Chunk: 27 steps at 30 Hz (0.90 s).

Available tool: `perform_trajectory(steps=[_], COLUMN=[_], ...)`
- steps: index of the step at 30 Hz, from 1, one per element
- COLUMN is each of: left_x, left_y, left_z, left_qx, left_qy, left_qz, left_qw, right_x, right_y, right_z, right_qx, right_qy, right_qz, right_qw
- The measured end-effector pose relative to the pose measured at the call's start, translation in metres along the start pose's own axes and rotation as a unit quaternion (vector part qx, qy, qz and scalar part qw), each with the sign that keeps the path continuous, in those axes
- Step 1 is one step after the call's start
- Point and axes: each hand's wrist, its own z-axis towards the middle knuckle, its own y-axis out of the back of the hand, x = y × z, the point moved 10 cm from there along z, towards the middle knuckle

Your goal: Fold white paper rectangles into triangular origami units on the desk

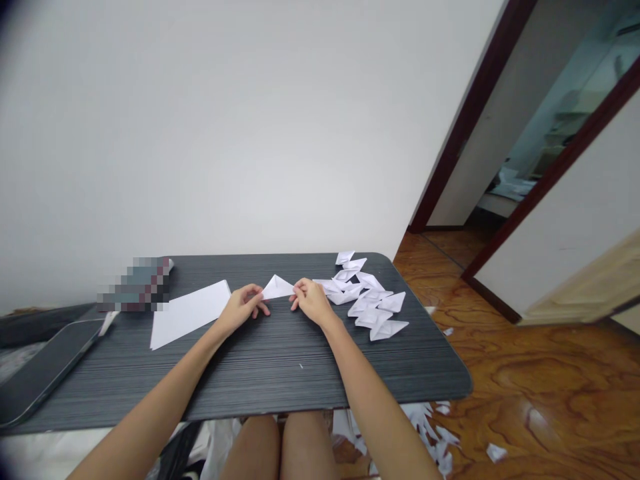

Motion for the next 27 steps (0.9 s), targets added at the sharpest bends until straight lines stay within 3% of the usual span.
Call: perform_trajectory(steps=[6,13,20,23,27], left_x=[-0.015,-0.007,-0.049,-0.043,-0.029], left_y=[-0.008,-0.002,-0.002,-0.003,-0.014], left_z=[-0.005,-0.006,-0.017,-0.016,-0.013], left_qx=[0.019,0.011,-0.020,-0.043,-0.013], left_qy=[-0.026,-0.005,-0.139,-0.113,-0.067], left_qz=[-0.041,0.005,0.164,0.133,0.012], left_qw=[0.999,1.000,0.976,0.984,0.998], right_x=[0.008,0.010,0.032,0.037,0.032], right_y=[-0.004,-0.004,-0.016,-0.022,-0.035], right_z=[0.000,0.000,-0.007,-0.008,-0.008], right_qx=[0.020,0.039,0.085,0.062,0.071], right_qy=[0.005,-0.022,-0.014,0.000,-0.002], right_qz=[0.059,0.068,0.087,0.156,0.179], right_qw=[0.998,0.997,0.992,0.986,0.981])
